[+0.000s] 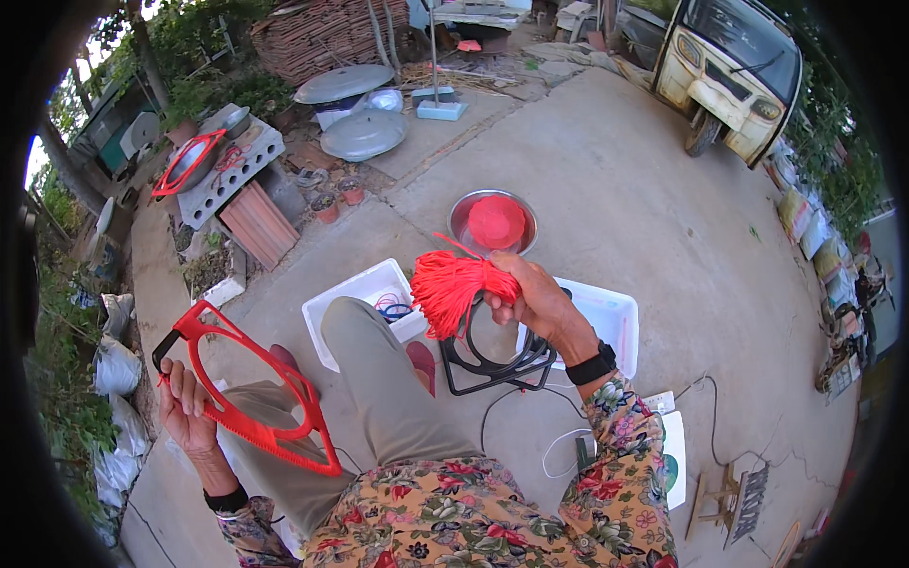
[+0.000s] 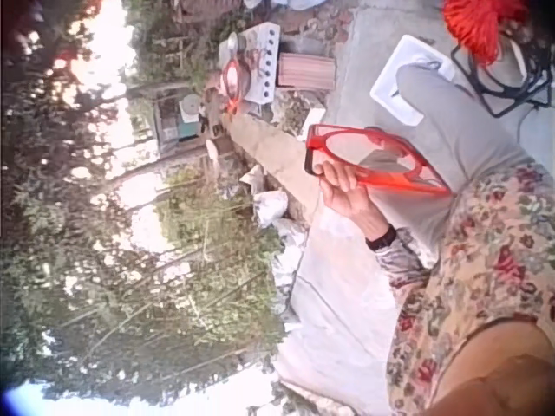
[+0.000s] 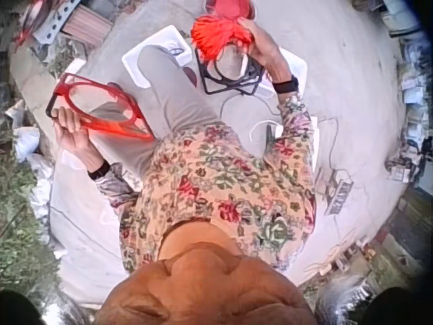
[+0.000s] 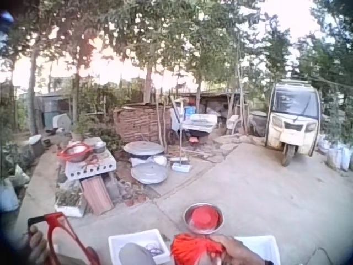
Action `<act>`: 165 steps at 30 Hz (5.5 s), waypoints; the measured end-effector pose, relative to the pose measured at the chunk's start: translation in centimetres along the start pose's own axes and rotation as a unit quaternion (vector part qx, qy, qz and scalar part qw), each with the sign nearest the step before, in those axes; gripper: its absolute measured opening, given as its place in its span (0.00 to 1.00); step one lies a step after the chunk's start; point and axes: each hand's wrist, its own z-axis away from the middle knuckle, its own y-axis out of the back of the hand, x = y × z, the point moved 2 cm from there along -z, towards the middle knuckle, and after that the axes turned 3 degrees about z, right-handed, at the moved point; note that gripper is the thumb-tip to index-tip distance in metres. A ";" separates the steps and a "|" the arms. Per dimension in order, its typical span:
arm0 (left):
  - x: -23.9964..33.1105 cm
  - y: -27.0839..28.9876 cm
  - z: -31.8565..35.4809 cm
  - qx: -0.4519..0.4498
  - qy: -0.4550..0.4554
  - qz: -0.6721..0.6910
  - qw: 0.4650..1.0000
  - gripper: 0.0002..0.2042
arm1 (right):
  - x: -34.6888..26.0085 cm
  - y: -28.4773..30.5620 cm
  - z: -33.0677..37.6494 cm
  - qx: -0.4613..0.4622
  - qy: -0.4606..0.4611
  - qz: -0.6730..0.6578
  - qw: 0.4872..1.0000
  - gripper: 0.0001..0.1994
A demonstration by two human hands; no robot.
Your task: Wrapping a red plastic frame with red string and cutting the string with scissors.
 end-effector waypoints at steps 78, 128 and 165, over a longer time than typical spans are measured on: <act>8.3 -7.6 -1.1 0.045 -0.008 -0.063 0.997 0.09 | -3.7 -23.0 -1.5 -0.423 0.145 0.307 0.840 0.22; -5.7 7.9 -1.0 0.137 0.070 0.012 0.988 0.09 | 13.0 -12.3 -20.8 -0.105 0.331 0.666 0.660 0.20; -3.3 8.1 5.1 0.124 0.005 0.062 0.990 0.08 | 14.1 -9.7 -10.5 -0.192 0.337 0.674 0.628 0.20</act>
